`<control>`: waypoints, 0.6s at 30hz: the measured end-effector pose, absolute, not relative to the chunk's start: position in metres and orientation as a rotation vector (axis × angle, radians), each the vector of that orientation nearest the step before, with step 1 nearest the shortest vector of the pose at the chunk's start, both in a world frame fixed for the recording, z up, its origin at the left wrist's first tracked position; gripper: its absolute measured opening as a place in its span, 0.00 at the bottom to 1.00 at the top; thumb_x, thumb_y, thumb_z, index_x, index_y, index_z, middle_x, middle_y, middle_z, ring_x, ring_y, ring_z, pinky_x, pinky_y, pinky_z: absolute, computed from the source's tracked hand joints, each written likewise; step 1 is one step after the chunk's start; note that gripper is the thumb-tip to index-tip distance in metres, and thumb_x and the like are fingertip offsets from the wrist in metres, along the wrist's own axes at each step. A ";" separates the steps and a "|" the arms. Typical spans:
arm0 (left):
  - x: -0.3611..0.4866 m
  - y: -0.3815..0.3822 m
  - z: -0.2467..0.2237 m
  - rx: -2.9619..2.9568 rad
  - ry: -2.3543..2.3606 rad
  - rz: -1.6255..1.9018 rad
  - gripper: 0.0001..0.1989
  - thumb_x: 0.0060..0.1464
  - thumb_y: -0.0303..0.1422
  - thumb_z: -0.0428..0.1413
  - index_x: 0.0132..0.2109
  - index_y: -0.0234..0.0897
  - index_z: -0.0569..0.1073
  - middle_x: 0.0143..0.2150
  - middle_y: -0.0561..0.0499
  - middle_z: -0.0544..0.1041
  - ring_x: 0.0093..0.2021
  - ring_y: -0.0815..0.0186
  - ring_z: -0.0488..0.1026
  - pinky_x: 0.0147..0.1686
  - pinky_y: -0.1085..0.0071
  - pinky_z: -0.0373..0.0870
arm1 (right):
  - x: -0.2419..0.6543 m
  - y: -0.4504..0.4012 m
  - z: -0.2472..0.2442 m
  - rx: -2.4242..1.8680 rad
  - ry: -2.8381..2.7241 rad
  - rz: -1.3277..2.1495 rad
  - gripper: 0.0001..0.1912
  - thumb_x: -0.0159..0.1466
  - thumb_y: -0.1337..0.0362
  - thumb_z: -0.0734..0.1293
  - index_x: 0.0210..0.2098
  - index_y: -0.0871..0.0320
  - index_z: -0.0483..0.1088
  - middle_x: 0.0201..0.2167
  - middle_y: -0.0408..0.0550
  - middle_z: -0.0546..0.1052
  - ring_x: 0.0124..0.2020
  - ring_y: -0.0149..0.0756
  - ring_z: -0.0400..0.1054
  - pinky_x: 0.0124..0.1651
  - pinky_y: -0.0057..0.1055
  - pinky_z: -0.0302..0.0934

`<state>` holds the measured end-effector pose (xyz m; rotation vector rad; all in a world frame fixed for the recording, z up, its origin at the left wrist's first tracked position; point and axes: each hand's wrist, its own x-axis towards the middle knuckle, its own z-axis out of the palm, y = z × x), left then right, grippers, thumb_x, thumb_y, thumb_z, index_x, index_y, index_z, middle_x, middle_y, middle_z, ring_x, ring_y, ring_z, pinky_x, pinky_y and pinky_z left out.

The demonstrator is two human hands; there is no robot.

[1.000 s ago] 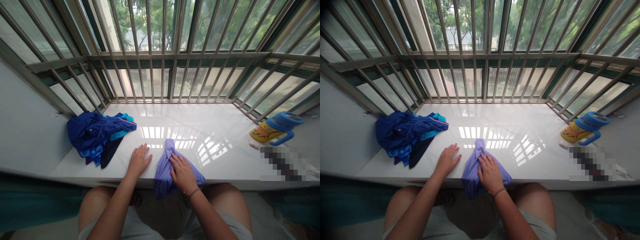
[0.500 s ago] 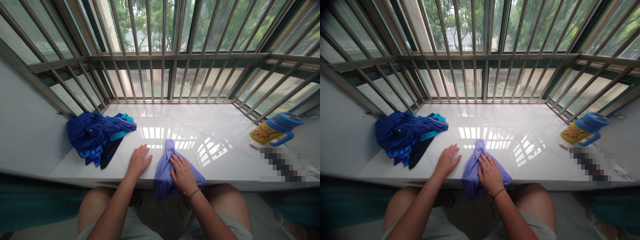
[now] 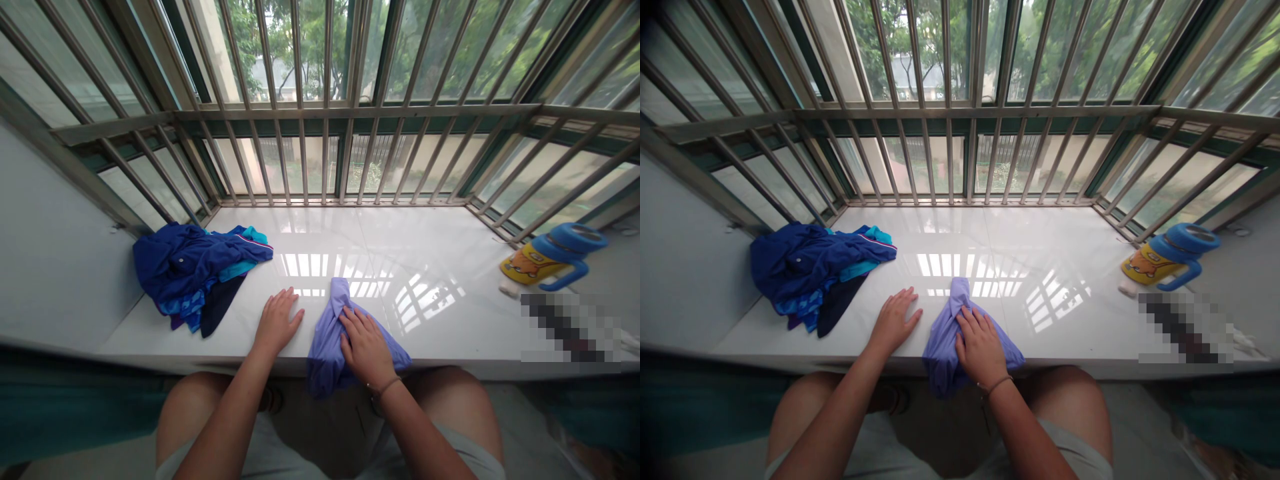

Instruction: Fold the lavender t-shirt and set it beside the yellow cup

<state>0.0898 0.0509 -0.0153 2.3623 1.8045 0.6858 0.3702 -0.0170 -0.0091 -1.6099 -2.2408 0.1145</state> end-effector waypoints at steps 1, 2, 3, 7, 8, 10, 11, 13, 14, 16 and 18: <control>0.090 0.051 -0.015 2.358 1.800 0.692 0.21 0.70 0.40 0.56 0.66 0.42 0.78 0.74 0.41 0.73 0.75 0.46 0.69 0.75 0.43 0.62 | 0.370 -0.017 -0.009 -1.613 -2.240 0.114 0.27 0.74 0.63 0.63 0.70 0.52 0.73 0.75 0.48 0.70 0.76 0.52 0.62 0.79 0.55 0.53; 0.090 0.051 -0.016 2.353 1.795 0.699 0.21 0.70 0.40 0.56 0.66 0.42 0.78 0.74 0.41 0.73 0.75 0.46 0.69 0.75 0.43 0.62 | 0.370 -0.017 -0.009 -1.614 -2.239 0.112 0.27 0.74 0.63 0.63 0.70 0.52 0.73 0.75 0.48 0.70 0.76 0.52 0.62 0.79 0.55 0.53; 0.090 0.051 -0.016 2.347 1.791 0.706 0.21 0.70 0.40 0.56 0.66 0.42 0.78 0.74 0.41 0.73 0.75 0.45 0.69 0.75 0.42 0.62 | 0.370 -0.017 -0.010 -1.614 -2.239 0.110 0.27 0.74 0.63 0.64 0.70 0.52 0.73 0.75 0.48 0.70 0.76 0.52 0.62 0.79 0.55 0.53; 0.090 0.052 -0.019 2.331 1.775 0.733 0.21 0.69 0.40 0.57 0.65 0.42 0.78 0.74 0.40 0.73 0.75 0.45 0.69 0.75 0.42 0.61 | 0.370 -0.017 -0.010 -1.607 -2.234 0.108 0.27 0.74 0.63 0.64 0.70 0.52 0.74 0.75 0.49 0.71 0.76 0.52 0.62 0.79 0.55 0.53; 0.089 0.052 -0.020 2.328 1.770 0.745 0.21 0.69 0.39 0.57 0.65 0.42 0.78 0.74 0.40 0.74 0.75 0.44 0.69 0.75 0.42 0.61 | 0.370 -0.017 -0.010 -1.606 -2.232 0.106 0.27 0.74 0.64 0.64 0.70 0.52 0.74 0.75 0.49 0.71 0.76 0.52 0.62 0.79 0.55 0.53; 0.088 0.054 -0.019 2.321 1.759 0.790 0.20 0.68 0.39 0.59 0.64 0.42 0.78 0.73 0.40 0.74 0.74 0.44 0.70 0.74 0.41 0.61 | 0.370 -0.017 -0.010 -1.601 -2.236 0.104 0.26 0.73 0.64 0.64 0.69 0.52 0.74 0.75 0.50 0.71 0.76 0.52 0.62 0.78 0.56 0.53; 0.088 0.054 -0.017 2.314 1.753 0.828 0.18 0.68 0.38 0.59 0.61 0.42 0.80 0.72 0.39 0.76 0.73 0.43 0.71 0.73 0.41 0.62 | 0.370 -0.017 -0.010 -1.597 -2.238 0.104 0.26 0.74 0.64 0.63 0.69 0.52 0.74 0.74 0.50 0.71 0.76 0.52 0.62 0.78 0.56 0.53; 0.089 0.051 -0.012 2.296 1.719 0.908 0.12 0.68 0.36 0.58 0.53 0.42 0.82 0.65 0.39 0.82 0.67 0.45 0.76 0.69 0.43 0.67 | 0.370 -0.017 -0.011 -1.586 -2.230 0.107 0.26 0.74 0.63 0.63 0.70 0.54 0.73 0.75 0.52 0.71 0.75 0.52 0.63 0.78 0.56 0.54; 0.091 0.047 -0.009 2.283 1.690 0.941 0.10 0.69 0.36 0.56 0.48 0.42 0.83 0.59 0.39 0.85 0.61 0.46 0.80 0.65 0.46 0.71 | 0.370 -0.016 -0.011 -1.585 -2.211 0.110 0.26 0.74 0.62 0.63 0.71 0.55 0.71 0.75 0.54 0.70 0.75 0.52 0.63 0.78 0.56 0.55; 0.101 0.033 -0.004 2.267 1.598 0.963 0.12 0.72 0.38 0.55 0.42 0.41 0.81 0.47 0.42 0.87 0.49 0.51 0.82 0.55 0.52 0.76 | 0.371 -0.016 -0.013 -1.595 -2.144 0.116 0.30 0.74 0.59 0.64 0.73 0.59 0.66 0.76 0.59 0.67 0.75 0.53 0.64 0.77 0.55 0.57; 0.119 0.012 -0.002 2.300 1.475 0.933 0.13 0.71 0.44 0.57 0.45 0.42 0.81 0.45 0.43 0.86 0.47 0.52 0.82 0.54 0.53 0.77 | 0.373 -0.015 -0.015 -1.601 -2.078 0.136 0.34 0.73 0.57 0.65 0.76 0.61 0.62 0.76 0.63 0.66 0.75 0.55 0.63 0.77 0.58 0.56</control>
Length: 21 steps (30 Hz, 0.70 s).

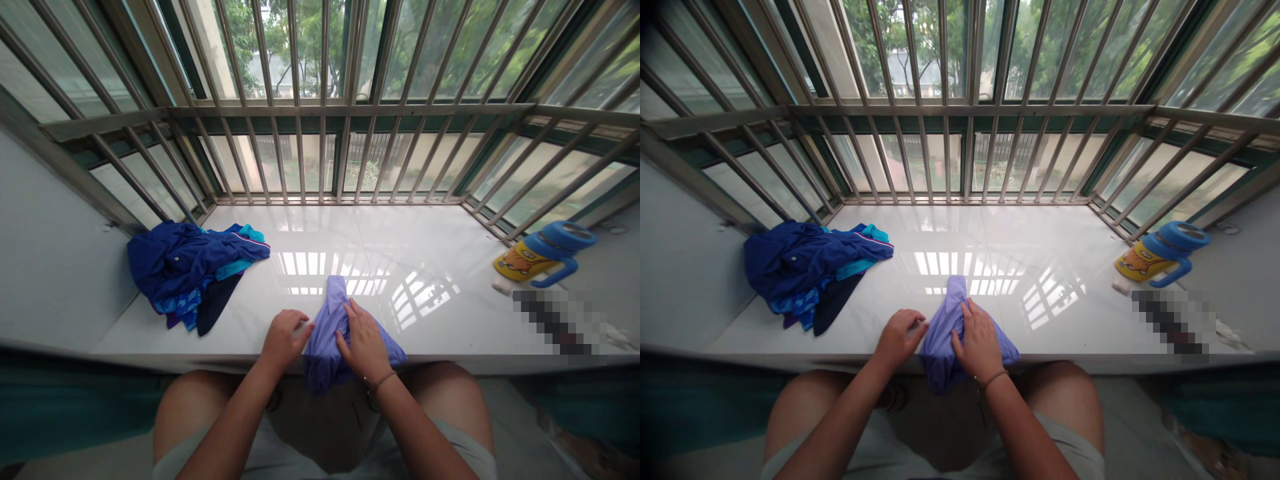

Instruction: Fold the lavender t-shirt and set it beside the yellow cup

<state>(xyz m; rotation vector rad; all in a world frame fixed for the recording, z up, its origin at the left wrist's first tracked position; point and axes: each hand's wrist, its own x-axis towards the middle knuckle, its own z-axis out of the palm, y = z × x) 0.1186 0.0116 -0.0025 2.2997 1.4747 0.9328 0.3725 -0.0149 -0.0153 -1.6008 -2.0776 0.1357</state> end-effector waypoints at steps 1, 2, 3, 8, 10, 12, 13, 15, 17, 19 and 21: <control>0.129 0.000 -0.003 2.333 1.429 0.912 0.16 0.69 0.48 0.60 0.50 0.41 0.81 0.48 0.42 0.85 0.50 0.51 0.82 0.58 0.50 0.76 | 0.374 -0.014 -0.016 -1.597 -2.052 0.159 0.34 0.74 0.58 0.65 0.76 0.61 0.60 0.76 0.63 0.67 0.75 0.55 0.63 0.78 0.60 0.55; 0.141 -0.012 -0.006 2.371 1.405 0.891 0.22 0.66 0.51 0.63 0.56 0.41 0.80 0.54 0.40 0.84 0.55 0.48 0.81 0.64 0.46 0.73 | 0.376 -0.014 -0.017 -1.589 -2.028 0.194 0.33 0.74 0.60 0.63 0.77 0.60 0.59 0.75 0.62 0.69 0.75 0.53 0.64 0.78 0.61 0.52; 0.152 -0.022 -0.008 2.407 1.411 0.876 0.30 0.62 0.54 0.66 0.63 0.40 0.77 0.59 0.38 0.82 0.61 0.45 0.78 0.69 0.40 0.68 | 0.379 -0.013 -0.018 -1.576 -2.007 0.236 0.32 0.74 0.63 0.61 0.77 0.58 0.59 0.73 0.61 0.70 0.74 0.51 0.65 0.79 0.62 0.50; 0.190 -0.048 -0.022 2.421 1.651 0.848 0.39 0.57 0.46 0.72 0.70 0.36 0.71 0.70 0.33 0.75 0.70 0.40 0.71 0.75 0.32 0.58 | 0.388 -0.009 -0.023 -1.542 -1.909 0.388 0.36 0.66 0.75 0.56 0.73 0.57 0.62 0.69 0.58 0.75 0.71 0.47 0.68 0.81 0.62 0.47; 0.194 -0.049 -0.024 2.390 1.673 0.863 0.31 0.59 0.42 0.71 0.66 0.39 0.75 0.69 0.35 0.76 0.71 0.40 0.71 0.74 0.32 0.59 | 0.387 -0.007 -0.025 -1.560 -1.885 0.384 0.35 0.64 0.76 0.57 0.70 0.57 0.65 0.67 0.58 0.77 0.69 0.47 0.70 0.81 0.62 0.48; 0.193 -0.048 -0.022 2.341 1.622 0.924 0.18 0.63 0.38 0.66 0.59 0.42 0.80 0.65 0.39 0.80 0.71 0.40 0.72 0.74 0.32 0.60 | 0.385 -0.006 -0.026 -1.577 -1.874 0.352 0.32 0.65 0.75 0.58 0.68 0.58 0.67 0.65 0.59 0.78 0.67 0.49 0.71 0.79 0.62 0.51; 0.190 -0.047 -0.020 2.296 1.579 0.970 0.11 0.66 0.37 0.63 0.54 0.43 0.82 0.63 0.41 0.82 0.70 0.42 0.73 0.73 0.33 0.62 | 0.383 -0.006 -0.026 -1.584 -1.874 0.330 0.30 0.67 0.74 0.59 0.67 0.58 0.68 0.64 0.59 0.78 0.67 0.49 0.72 0.79 0.62 0.52; 0.179 -0.045 -0.014 2.139 1.488 1.051 0.10 0.70 0.36 0.56 0.44 0.44 0.83 0.56 0.43 0.85 0.64 0.46 0.78 0.71 0.37 0.68 | 0.381 -0.006 -0.025 -1.599 -1.896 0.279 0.27 0.69 0.71 0.60 0.66 0.58 0.69 0.64 0.60 0.78 0.67 0.50 0.71 0.78 0.61 0.54; 0.162 -0.043 -0.008 1.891 1.472 1.119 0.14 0.71 0.40 0.54 0.40 0.45 0.82 0.50 0.44 0.86 0.55 0.49 0.83 0.62 0.43 0.78 | 0.378 -0.006 -0.022 -1.633 -1.932 0.225 0.25 0.70 0.70 0.61 0.65 0.59 0.70 0.64 0.60 0.78 0.69 0.50 0.69 0.78 0.60 0.54; 0.139 -0.041 -0.002 1.631 1.545 1.170 0.14 0.70 0.46 0.55 0.40 0.48 0.82 0.45 0.43 0.86 0.47 0.47 0.84 0.50 0.45 0.82 | 0.376 -0.007 -0.019 -1.683 -1.968 0.191 0.25 0.70 0.68 0.62 0.65 0.59 0.71 0.66 0.62 0.77 0.71 0.52 0.67 0.78 0.60 0.52; 0.120 -0.042 0.004 1.453 1.650 1.213 0.13 0.67 0.49 0.57 0.39 0.51 0.82 0.41 0.43 0.85 0.41 0.45 0.83 0.44 0.44 0.81 | 0.375 -0.008 -0.015 -1.729 -1.994 0.184 0.25 0.70 0.66 0.64 0.65 0.60 0.71 0.68 0.62 0.75 0.72 0.53 0.65 0.79 0.60 0.51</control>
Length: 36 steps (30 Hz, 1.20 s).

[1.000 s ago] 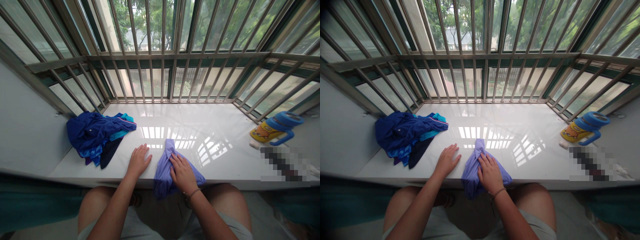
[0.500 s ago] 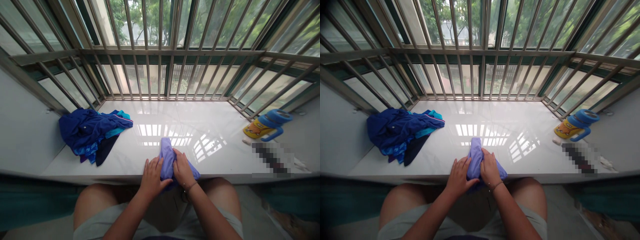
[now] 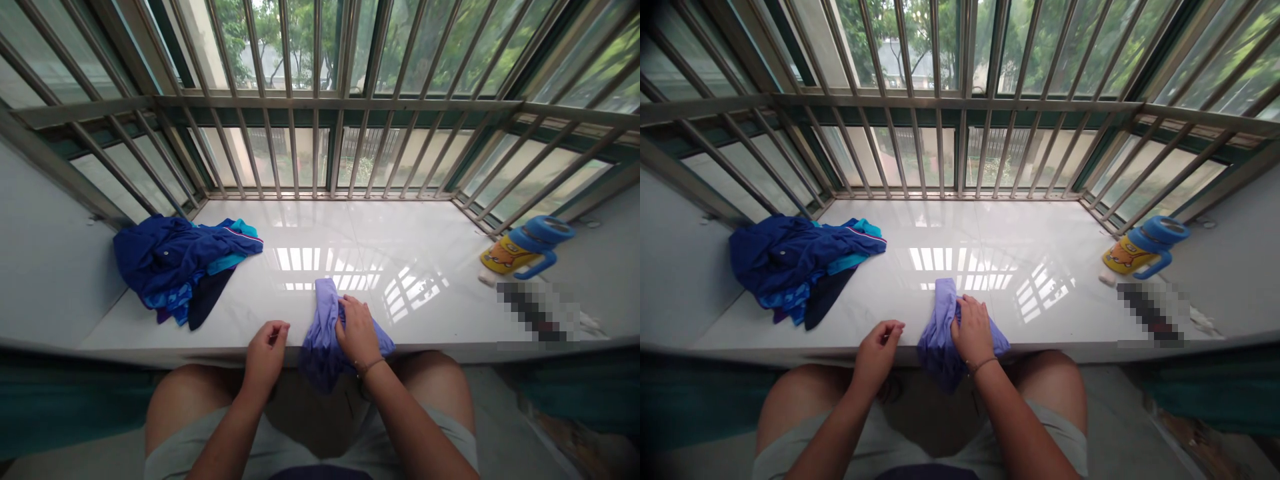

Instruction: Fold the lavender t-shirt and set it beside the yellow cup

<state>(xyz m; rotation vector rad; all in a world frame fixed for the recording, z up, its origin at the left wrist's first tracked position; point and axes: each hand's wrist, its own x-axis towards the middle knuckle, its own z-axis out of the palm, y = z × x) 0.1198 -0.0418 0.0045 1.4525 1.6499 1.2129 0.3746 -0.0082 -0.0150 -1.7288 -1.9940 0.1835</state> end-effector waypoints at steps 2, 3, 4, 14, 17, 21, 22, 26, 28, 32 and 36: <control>0.110 -0.046 0.012 1.408 1.700 1.209 0.13 0.66 0.50 0.58 0.37 0.52 0.80 0.37 0.43 0.84 0.38 0.45 0.82 0.41 0.43 0.79 | 0.373 -0.009 -0.012 -1.751 -2.012 0.187 0.26 0.70 0.63 0.66 0.66 0.60 0.71 0.69 0.63 0.73 0.72 0.55 0.64 0.79 0.61 0.50; 0.111 -0.050 0.017 1.429 1.692 1.180 0.14 0.66 0.50 0.58 0.35 0.52 0.79 0.36 0.44 0.84 0.37 0.46 0.81 0.40 0.45 0.79 | 0.373 -0.009 -0.011 -1.756 -2.017 0.186 0.26 0.69 0.61 0.67 0.66 0.59 0.72 0.70 0.63 0.73 0.72 0.56 0.64 0.79 0.61 0.49; 0.116 -0.053 0.022 1.471 1.658 1.133 0.15 0.67 0.50 0.57 0.34 0.51 0.79 0.35 0.44 0.83 0.37 0.47 0.81 0.39 0.47 0.78 | 0.372 -0.009 -0.010 -1.758 -2.021 0.183 0.27 0.69 0.59 0.69 0.66 0.58 0.72 0.70 0.62 0.72 0.73 0.56 0.63 0.79 0.61 0.49; 0.212 -0.012 0.016 1.855 1.783 0.914 0.11 0.62 0.39 0.64 0.48 0.39 0.81 0.48 0.38 0.82 0.51 0.46 0.78 0.53 0.50 0.76 | 0.372 -0.012 -0.010 -1.752 -2.084 0.163 0.30 0.69 0.55 0.70 0.67 0.58 0.71 0.73 0.64 0.70 0.74 0.58 0.62 0.78 0.61 0.48; 0.200 0.010 0.008 1.585 1.639 0.969 0.09 0.65 0.40 0.60 0.37 0.41 0.77 0.36 0.47 0.80 0.40 0.56 0.78 0.45 0.59 0.76 | 0.371 -0.013 -0.009 -1.750 -2.089 0.134 0.30 0.72 0.50 0.69 0.68 0.59 0.71 0.73 0.64 0.70 0.75 0.59 0.61 0.78 0.61 0.48; 0.160 0.012 0.005 0.868 1.234 1.223 0.19 0.57 0.50 0.68 0.41 0.40 0.76 0.34 0.52 0.80 0.34 0.62 0.78 0.38 0.65 0.76 | 0.369 -0.014 -0.007 -1.754 -2.091 0.136 0.30 0.74 0.49 0.66 0.69 0.59 0.70 0.73 0.64 0.70 0.75 0.59 0.60 0.79 0.62 0.47; 0.148 0.008 0.005 0.704 1.164 1.297 0.21 0.54 0.50 0.71 0.41 0.40 0.76 0.36 0.52 0.81 0.35 0.63 0.78 0.38 0.67 0.77 | 0.369 -0.014 -0.007 -1.756 -2.090 0.140 0.30 0.74 0.48 0.66 0.69 0.59 0.70 0.73 0.64 0.70 0.75 0.59 0.60 0.79 0.62 0.47; 0.100 -0.011 0.007 0.332 1.070 1.502 0.18 0.50 0.39 0.75 0.41 0.39 0.76 0.40 0.51 0.83 0.38 0.65 0.80 0.39 0.70 0.79 | 0.369 -0.013 -0.006 -1.765 -2.083 0.149 0.30 0.75 0.48 0.65 0.69 0.59 0.69 0.73 0.65 0.70 0.75 0.59 0.61 0.78 0.62 0.47; 0.080 -0.017 0.009 0.291 1.095 1.575 0.13 0.54 0.35 0.72 0.42 0.38 0.78 0.44 0.48 0.84 0.43 0.64 0.82 0.43 0.69 0.80 | 0.369 -0.013 -0.005 -1.755 -2.077 0.142 0.25 0.75 0.50 0.65 0.66 0.56 0.72 0.73 0.63 0.70 0.74 0.59 0.61 0.78 0.62 0.48; 0.054 -0.027 0.015 0.317 1.193 1.678 0.12 0.55 0.35 0.72 0.41 0.37 0.78 0.42 0.49 0.84 0.43 0.65 0.81 0.44 0.71 0.79 | 0.371 -0.013 -0.001 -1.708 -2.049 0.136 0.12 0.74 0.58 0.65 0.51 0.53 0.76 0.65 0.59 0.76 0.67 0.54 0.66 0.74 0.56 0.52; 0.045 -0.035 0.023 0.398 1.270 1.639 0.23 0.45 0.43 0.78 0.40 0.38 0.77 0.36 0.55 0.81 0.36 0.68 0.77 0.35 0.76 0.75 | 0.375 -0.018 -0.002 -1.721 -2.062 0.093 0.09 0.74 0.60 0.65 0.46 0.54 0.76 0.48 0.55 0.81 0.52 0.50 0.72 0.59 0.45 0.61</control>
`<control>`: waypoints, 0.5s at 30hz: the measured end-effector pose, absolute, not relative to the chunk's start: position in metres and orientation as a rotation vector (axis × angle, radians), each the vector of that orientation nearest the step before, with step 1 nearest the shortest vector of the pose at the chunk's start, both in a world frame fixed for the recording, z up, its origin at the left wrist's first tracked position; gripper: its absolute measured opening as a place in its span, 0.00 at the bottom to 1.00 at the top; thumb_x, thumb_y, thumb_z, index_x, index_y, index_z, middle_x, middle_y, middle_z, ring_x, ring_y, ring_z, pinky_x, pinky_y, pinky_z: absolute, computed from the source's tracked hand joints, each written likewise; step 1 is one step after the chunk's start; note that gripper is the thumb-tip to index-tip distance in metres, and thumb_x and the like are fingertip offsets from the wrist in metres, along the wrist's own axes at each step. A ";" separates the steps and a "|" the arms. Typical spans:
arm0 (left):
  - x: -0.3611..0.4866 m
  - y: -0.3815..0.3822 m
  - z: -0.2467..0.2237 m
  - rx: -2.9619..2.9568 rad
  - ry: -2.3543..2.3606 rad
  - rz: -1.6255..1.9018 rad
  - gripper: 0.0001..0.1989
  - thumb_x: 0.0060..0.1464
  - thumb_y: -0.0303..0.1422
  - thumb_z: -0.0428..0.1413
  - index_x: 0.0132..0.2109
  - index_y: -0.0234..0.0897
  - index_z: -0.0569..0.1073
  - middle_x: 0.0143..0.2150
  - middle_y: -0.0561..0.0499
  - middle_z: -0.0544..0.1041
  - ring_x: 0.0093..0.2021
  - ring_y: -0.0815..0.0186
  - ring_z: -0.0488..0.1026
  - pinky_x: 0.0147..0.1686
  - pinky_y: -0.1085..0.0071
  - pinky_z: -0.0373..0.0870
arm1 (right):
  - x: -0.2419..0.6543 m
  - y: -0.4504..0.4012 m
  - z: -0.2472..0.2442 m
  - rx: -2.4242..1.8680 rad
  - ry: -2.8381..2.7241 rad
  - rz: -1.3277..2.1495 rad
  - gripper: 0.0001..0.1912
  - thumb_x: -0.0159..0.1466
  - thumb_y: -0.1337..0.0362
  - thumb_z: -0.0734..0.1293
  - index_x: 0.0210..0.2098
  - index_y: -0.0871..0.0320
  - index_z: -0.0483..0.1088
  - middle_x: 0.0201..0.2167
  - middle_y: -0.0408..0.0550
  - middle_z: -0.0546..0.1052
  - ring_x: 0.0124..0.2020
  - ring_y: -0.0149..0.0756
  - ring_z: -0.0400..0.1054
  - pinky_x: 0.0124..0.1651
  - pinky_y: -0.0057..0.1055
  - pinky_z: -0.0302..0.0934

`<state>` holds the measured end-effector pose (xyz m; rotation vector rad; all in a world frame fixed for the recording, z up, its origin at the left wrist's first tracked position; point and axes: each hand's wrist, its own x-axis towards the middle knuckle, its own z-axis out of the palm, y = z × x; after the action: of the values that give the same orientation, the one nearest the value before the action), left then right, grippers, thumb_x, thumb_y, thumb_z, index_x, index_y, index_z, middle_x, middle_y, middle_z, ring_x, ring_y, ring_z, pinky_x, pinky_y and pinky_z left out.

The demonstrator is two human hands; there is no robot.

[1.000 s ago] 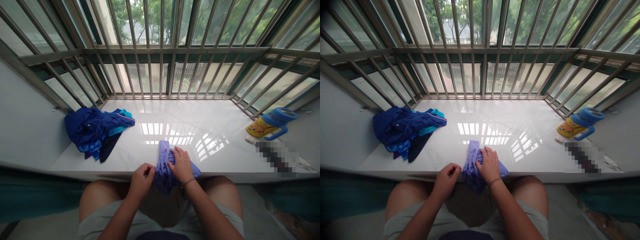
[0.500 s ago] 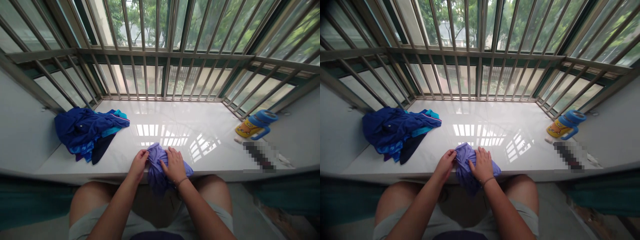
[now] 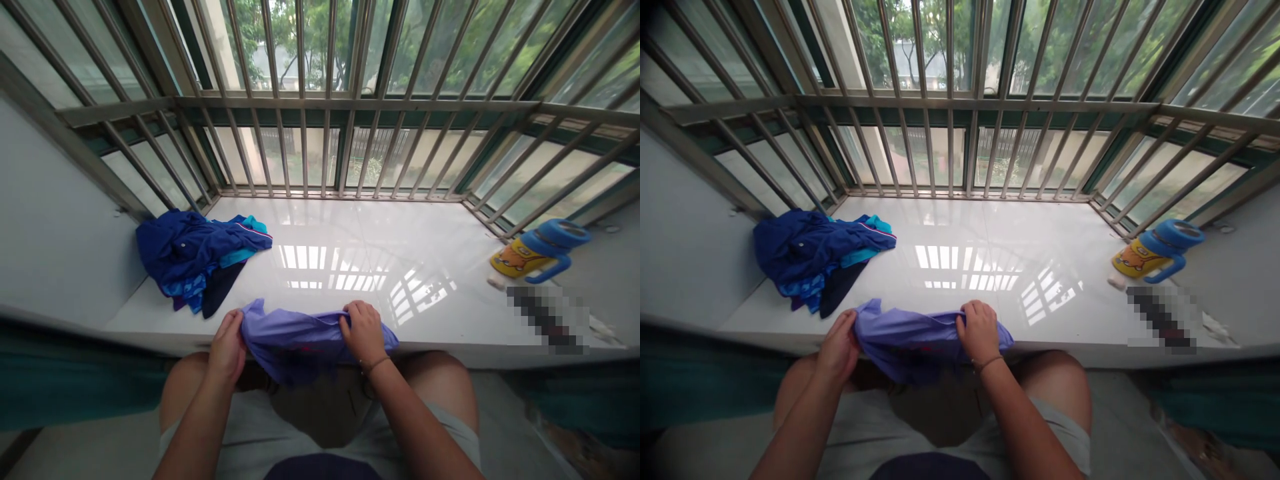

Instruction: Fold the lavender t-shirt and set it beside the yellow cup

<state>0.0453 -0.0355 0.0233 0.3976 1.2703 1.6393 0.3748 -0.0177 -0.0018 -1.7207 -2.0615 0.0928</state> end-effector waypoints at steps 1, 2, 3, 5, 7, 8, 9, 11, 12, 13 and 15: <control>0.045 -0.038 0.026 0.418 1.287 1.628 0.26 0.43 0.45 0.79 0.41 0.38 0.77 0.35 0.56 0.80 0.35 0.68 0.76 0.35 0.76 0.74 | 0.377 -0.020 -0.003 -1.712 -2.093 0.084 0.09 0.75 0.60 0.64 0.46 0.54 0.77 0.45 0.53 0.81 0.49 0.49 0.72 0.55 0.44 0.61; 0.044 -0.040 0.028 0.432 1.304 1.631 0.28 0.41 0.48 0.79 0.42 0.39 0.77 0.35 0.56 0.80 0.35 0.68 0.76 0.35 0.76 0.74 | 0.380 -0.022 -0.004 -1.688 -2.141 0.082 0.10 0.76 0.60 0.64 0.46 0.54 0.77 0.42 0.52 0.81 0.46 0.48 0.73 0.53 0.42 0.60; 0.043 -0.042 0.030 0.442 1.318 1.650 0.30 0.40 0.49 0.79 0.43 0.39 0.77 0.35 0.56 0.80 0.35 0.68 0.76 0.36 0.76 0.74 | 0.384 -0.025 -0.005 -1.648 -2.204 0.090 0.11 0.77 0.58 0.64 0.46 0.54 0.77 0.40 0.51 0.81 0.45 0.47 0.73 0.50 0.41 0.60; 0.040 -0.046 0.034 0.471 1.338 1.711 0.31 0.42 0.52 0.78 0.45 0.41 0.77 0.37 0.56 0.80 0.36 0.68 0.76 0.37 0.75 0.74 | 0.394 -0.029 -0.006 -1.543 -2.344 0.120 0.12 0.78 0.54 0.66 0.45 0.54 0.78 0.38 0.50 0.82 0.43 0.45 0.74 0.48 0.39 0.59; 0.035 -0.052 0.039 0.538 1.363 1.750 0.30 0.46 0.53 0.76 0.47 0.42 0.76 0.38 0.56 0.80 0.37 0.67 0.76 0.38 0.74 0.74 | 0.406 -0.032 -0.004 -1.444 -2.469 0.166 0.12 0.75 0.51 0.70 0.45 0.53 0.78 0.39 0.49 0.83 0.42 0.45 0.75 0.48 0.38 0.60; 0.033 -0.055 0.041 0.584 1.377 1.745 0.29 0.49 0.54 0.75 0.47 0.43 0.76 0.39 0.56 0.80 0.37 0.66 0.75 0.38 0.74 0.73 | 0.412 -0.034 -0.002 -1.418 -2.511 0.191 0.12 0.74 0.52 0.72 0.47 0.53 0.79 0.40 0.49 0.83 0.43 0.45 0.75 0.48 0.38 0.61; 0.030 -0.058 0.043 0.630 1.390 1.729 0.27 0.51 0.54 0.74 0.48 0.44 0.76 0.39 0.56 0.80 0.37 0.65 0.75 0.37 0.73 0.73 | 0.418 -0.035 0.001 -1.412 -2.541 0.220 0.11 0.73 0.53 0.73 0.48 0.53 0.79 0.41 0.49 0.84 0.44 0.45 0.76 0.49 0.38 0.62; 0.027 -0.064 0.048 0.699 1.417 1.700 0.26 0.54 0.55 0.72 0.49 0.45 0.75 0.38 0.56 0.79 0.36 0.64 0.75 0.36 0.72 0.72 | 0.428 -0.040 0.009 -1.441 -2.568 0.292 0.10 0.73 0.59 0.72 0.52 0.52 0.79 0.43 0.49 0.85 0.45 0.45 0.77 0.50 0.38 0.63; 0.026 -0.067 0.050 0.722 1.433 1.696 0.26 0.55 0.56 0.71 0.49 0.45 0.75 0.37 0.55 0.78 0.36 0.64 0.74 0.35 0.72 0.72 | 0.432 -0.043 0.013 -1.463 -2.566 0.340 0.10 0.73 0.61 0.70 0.53 0.51 0.79 0.44 0.49 0.85 0.46 0.44 0.78 0.51 0.38 0.63; 0.026 -0.068 0.052 0.736 1.451 1.709 0.26 0.55 0.56 0.71 0.49 0.45 0.75 0.37 0.55 0.77 0.35 0.64 0.74 0.34 0.73 0.71 | 0.434 -0.048 0.017 -1.478 -2.551 0.402 0.12 0.73 0.64 0.69 0.54 0.51 0.79 0.45 0.48 0.86 0.46 0.44 0.78 0.52 0.38 0.64; 0.025 -0.063 0.056 0.742 1.481 1.772 0.26 0.55 0.56 0.71 0.49 0.44 0.75 0.37 0.55 0.77 0.34 0.66 0.72 0.33 0.73 0.69 | 0.433 -0.062 0.025 -1.482 -2.472 0.573 0.16 0.70 0.68 0.66 0.53 0.50 0.80 0.47 0.47 0.86 0.48 0.43 0.79 0.54 0.36 0.64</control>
<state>0.0253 -0.0633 0.0561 0.7417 1.4807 1.7721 0.4326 -0.0623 0.0248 -1.4819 -2.4716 0.5729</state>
